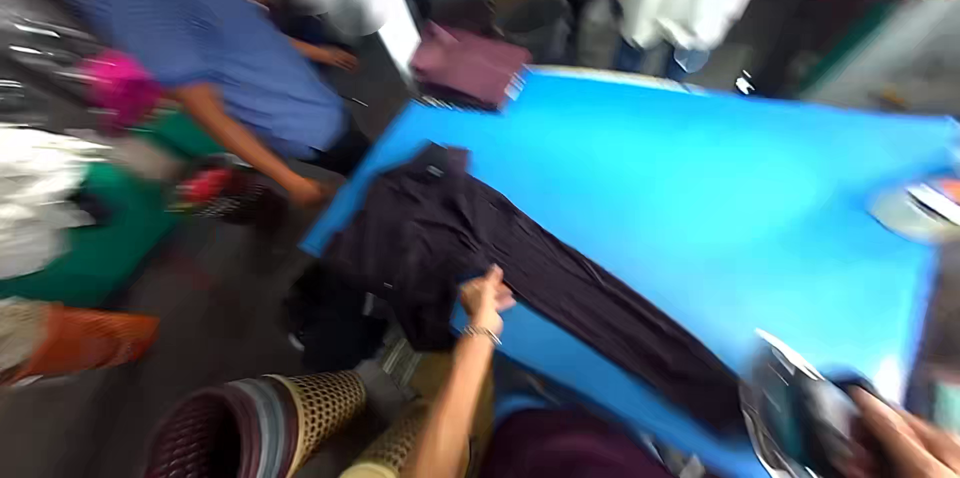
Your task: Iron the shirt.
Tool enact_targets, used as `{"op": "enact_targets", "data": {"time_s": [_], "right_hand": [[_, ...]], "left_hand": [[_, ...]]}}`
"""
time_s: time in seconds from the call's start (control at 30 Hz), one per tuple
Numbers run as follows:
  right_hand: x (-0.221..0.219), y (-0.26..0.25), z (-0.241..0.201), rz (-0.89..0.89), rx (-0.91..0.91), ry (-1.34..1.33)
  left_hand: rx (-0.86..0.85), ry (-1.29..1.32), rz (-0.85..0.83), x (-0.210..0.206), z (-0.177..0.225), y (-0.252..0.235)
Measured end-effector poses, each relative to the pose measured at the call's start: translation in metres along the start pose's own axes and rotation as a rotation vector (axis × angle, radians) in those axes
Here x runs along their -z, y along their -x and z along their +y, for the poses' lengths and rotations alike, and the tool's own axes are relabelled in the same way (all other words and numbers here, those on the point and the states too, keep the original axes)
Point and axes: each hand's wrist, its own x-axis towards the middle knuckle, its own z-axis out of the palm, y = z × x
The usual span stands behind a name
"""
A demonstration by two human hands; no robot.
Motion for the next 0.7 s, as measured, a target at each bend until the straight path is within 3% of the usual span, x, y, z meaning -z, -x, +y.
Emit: {"op": "enact_targets", "data": {"time_s": [0.1, 0.2, 0.37, 0.5, 0.63, 0.7], "right_hand": [[-0.012, -0.002, 0.051, -0.105, 0.15, 0.3], [-0.02, 0.014, 0.087, -0.13, 0.185, 0.521], [-0.013, 0.046, 0.114, 0.002, 0.069, 0.4], [-0.067, 0.019, 0.069, -0.115, 0.137, 0.54], [-0.192, -0.046, -0.013, -0.278, 0.219, 0.64], [-0.265, -0.082, -0.061, -0.353, 0.265, 0.696]], "left_hand": [[0.057, -0.08, 0.005, -0.018, 0.0, -0.012], [-0.139, -0.008, 0.08, -0.002, -0.036, -0.094], [-0.174, 0.268, -0.104, 0.023, -0.019, -0.115], [-0.21, 0.262, -0.166, 0.043, -0.009, -0.121], [-0.208, 0.227, -0.151, 0.066, -0.002, -0.137], [-0.208, 0.059, -0.217, 0.086, 0.006, -0.142]]}}
